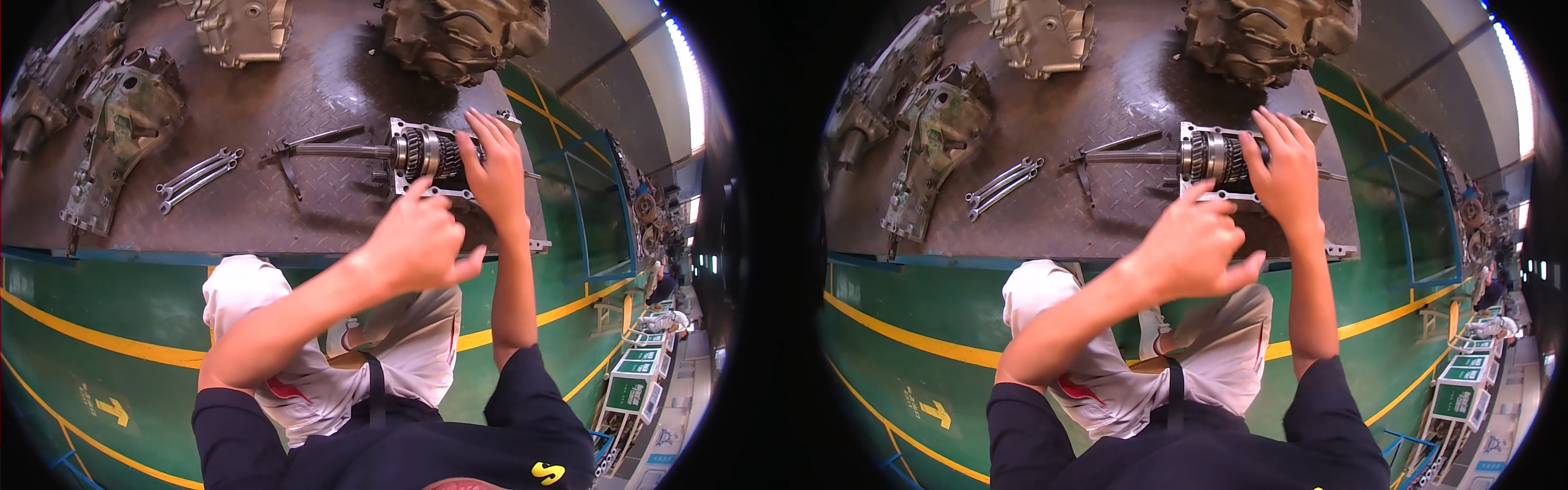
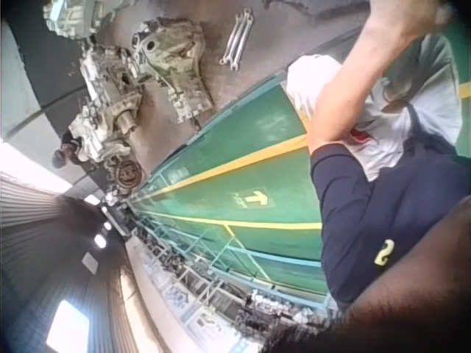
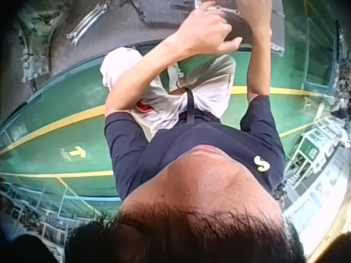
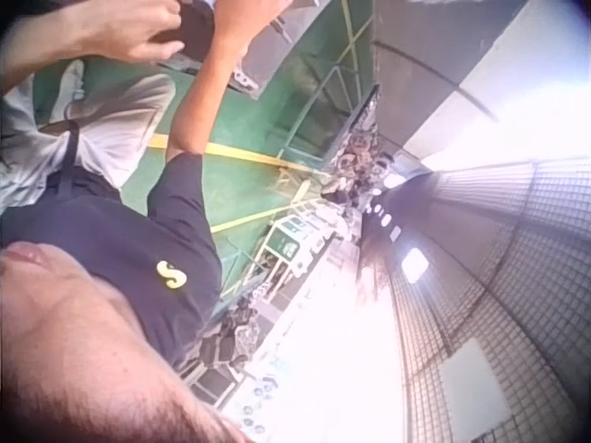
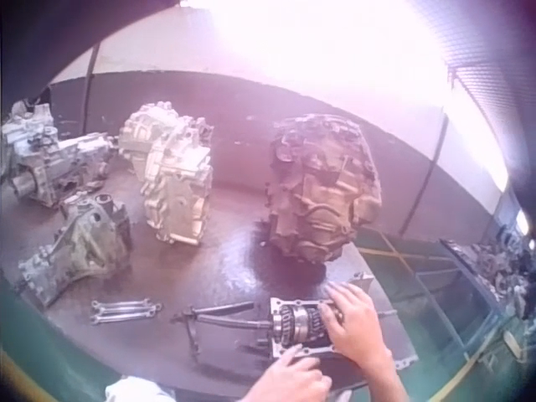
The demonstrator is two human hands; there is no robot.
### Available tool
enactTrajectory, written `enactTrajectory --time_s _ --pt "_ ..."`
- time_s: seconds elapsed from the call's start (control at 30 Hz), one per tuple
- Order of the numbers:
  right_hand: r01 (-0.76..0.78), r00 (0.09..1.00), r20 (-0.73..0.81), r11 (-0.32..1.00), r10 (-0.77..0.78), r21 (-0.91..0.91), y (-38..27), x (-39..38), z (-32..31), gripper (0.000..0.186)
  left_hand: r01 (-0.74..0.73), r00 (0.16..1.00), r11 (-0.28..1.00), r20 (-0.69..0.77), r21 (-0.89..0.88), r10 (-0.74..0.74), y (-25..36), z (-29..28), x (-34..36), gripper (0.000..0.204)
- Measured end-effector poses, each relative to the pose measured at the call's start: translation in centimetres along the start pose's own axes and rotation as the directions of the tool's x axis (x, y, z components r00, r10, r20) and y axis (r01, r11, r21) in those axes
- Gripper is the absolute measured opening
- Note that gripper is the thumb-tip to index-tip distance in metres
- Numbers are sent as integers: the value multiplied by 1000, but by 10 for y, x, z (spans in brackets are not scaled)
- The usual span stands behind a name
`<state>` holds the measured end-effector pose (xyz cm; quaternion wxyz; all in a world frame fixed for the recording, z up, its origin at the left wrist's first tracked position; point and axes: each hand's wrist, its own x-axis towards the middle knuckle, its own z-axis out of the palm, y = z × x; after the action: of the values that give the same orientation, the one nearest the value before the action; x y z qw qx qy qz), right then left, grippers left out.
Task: The person holds and turns a gear assembly inside a metal housing by hand, rotating the gears and aligning the components.
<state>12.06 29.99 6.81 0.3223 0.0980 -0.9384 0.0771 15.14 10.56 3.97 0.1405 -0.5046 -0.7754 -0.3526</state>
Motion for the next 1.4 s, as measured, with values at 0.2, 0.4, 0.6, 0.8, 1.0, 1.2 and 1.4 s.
enactTrajectory --time_s 0.2,0.4,0.6,0.8,1.0,1.2,1.4 --pt "78 973 218 997 -73 -14 22 -7 28 53 55 960 986 -280 155 -10 -22 7 3 25" --pt "-105 966 244 994 92 41 -65 -60 -56 41 234 933 914 -341 332 -115 -47 2 18 47" --pt "-158 986 38 986 160 -60 -32 -35 -47 35 242 960 869 -238 431 -150 -35 19 23 59" --pt "-27 1000 -10 967 25 -255 30 12 30 57 173 954 938 -288 301 -83 -6 20 -11 40" --pt "78 968 242 997 -71 -20 33 -11 21 59 287 930 907 -316 307 -188 -23 11 2 43" --pt "-30 971 238 999 25 18 -42 -94 -43 53 277 943 893 -278 356 -182 -41 11 28 63" --pt "-60 980 189 998 62 -17 -31 -116 -63 47 185 983 835 -98 518 -157 -83 24 41 68"
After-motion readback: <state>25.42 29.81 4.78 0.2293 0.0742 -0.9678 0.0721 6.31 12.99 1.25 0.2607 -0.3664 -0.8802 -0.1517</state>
